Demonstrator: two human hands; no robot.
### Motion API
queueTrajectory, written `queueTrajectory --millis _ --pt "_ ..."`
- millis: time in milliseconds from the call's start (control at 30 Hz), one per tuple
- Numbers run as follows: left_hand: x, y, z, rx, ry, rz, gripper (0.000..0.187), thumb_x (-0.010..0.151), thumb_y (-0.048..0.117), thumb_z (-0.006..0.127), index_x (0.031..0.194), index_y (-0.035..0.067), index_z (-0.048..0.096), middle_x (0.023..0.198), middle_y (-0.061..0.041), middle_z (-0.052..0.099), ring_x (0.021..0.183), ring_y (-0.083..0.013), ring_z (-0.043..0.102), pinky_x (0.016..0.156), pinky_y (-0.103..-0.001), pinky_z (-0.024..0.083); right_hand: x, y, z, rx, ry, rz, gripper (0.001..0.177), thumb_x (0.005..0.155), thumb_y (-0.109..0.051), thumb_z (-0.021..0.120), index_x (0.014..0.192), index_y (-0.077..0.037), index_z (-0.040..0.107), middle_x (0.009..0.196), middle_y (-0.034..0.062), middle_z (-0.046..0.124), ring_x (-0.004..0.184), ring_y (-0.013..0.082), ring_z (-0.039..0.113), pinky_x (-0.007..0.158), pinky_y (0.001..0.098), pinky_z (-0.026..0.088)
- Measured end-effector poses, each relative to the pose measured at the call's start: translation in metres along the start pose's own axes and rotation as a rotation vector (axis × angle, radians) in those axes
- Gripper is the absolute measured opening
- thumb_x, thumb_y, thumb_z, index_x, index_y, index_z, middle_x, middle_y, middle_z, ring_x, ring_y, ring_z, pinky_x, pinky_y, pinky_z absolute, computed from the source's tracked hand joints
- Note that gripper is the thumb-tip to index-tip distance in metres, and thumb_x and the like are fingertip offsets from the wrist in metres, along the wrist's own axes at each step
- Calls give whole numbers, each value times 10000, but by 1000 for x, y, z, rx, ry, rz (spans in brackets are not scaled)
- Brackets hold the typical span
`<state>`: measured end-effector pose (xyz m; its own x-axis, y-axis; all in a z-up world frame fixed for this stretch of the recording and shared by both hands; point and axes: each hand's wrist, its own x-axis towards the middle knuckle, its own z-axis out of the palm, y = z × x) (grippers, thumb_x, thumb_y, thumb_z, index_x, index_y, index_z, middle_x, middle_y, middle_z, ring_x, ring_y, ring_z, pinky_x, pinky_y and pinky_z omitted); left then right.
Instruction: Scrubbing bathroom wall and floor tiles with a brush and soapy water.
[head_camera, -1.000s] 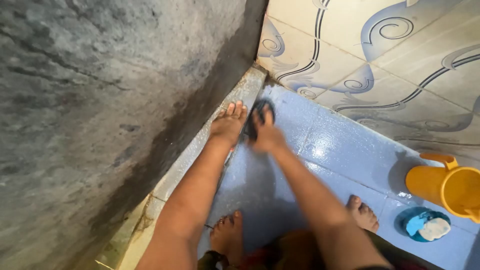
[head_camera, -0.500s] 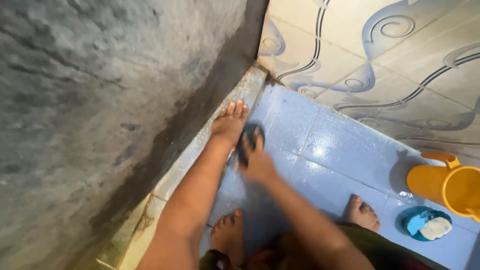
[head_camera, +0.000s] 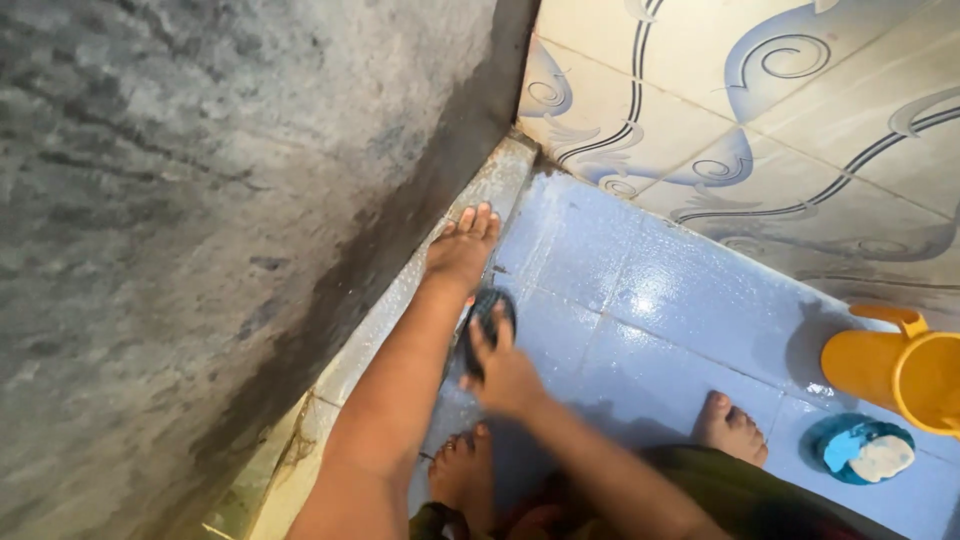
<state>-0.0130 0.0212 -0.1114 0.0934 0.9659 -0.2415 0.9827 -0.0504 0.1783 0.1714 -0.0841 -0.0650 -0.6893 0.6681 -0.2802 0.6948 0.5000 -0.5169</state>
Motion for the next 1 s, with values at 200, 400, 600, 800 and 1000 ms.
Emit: queueTrajectory --millis 200,400,600,800,1000 --pt "-27 14 -58 -16 -288 -62 1265 679 -26 870 1644 151 70 1731 -28 8 1587 -215 87 1261 -333 173 111 55 -97 -160 50 230 1079 736 -539 805 1604 -199 260 1649 288 -23 1270 477 552 1019 465 494" --pt "-46 31 -131 -35 -306 -56 1270 675 37 900 1639 142 79 1732 -44 14 1590 -222 94 1260 -357 199 54 44 -31 12 193 165 1018 799 -489 758 1613 -116 275 1641 371 -28 1302 533 499 1053 482 471" --pt "-25 15 -39 -31 -280 -76 1136 754 33 825 1631 139 111 1728 -37 27 1582 -214 111 1244 -338 215 11 10 -10 14 -46 100 1023 768 -525 780 1590 -132 314 1646 355 17 1284 564 505 1025 507 499" --pt "-2 0 -3 51 279 64 963 696 53 747 1479 142 194 1570 -51 88 1390 -239 161 1050 -391 237 129 72 -95 -181 153 183 1072 713 -581 836 1563 -198 304 1645 272 -18 1374 480 452 979 482 487" --pt "-47 28 -126 -40 -346 -48 1281 673 -4 891 1638 148 62 1729 -26 -6 1578 -215 79 1251 -341 192 27 16 -25 -37 144 164 1073 754 -466 779 1614 -151 219 1643 374 -48 1171 555 593 932 512 547"
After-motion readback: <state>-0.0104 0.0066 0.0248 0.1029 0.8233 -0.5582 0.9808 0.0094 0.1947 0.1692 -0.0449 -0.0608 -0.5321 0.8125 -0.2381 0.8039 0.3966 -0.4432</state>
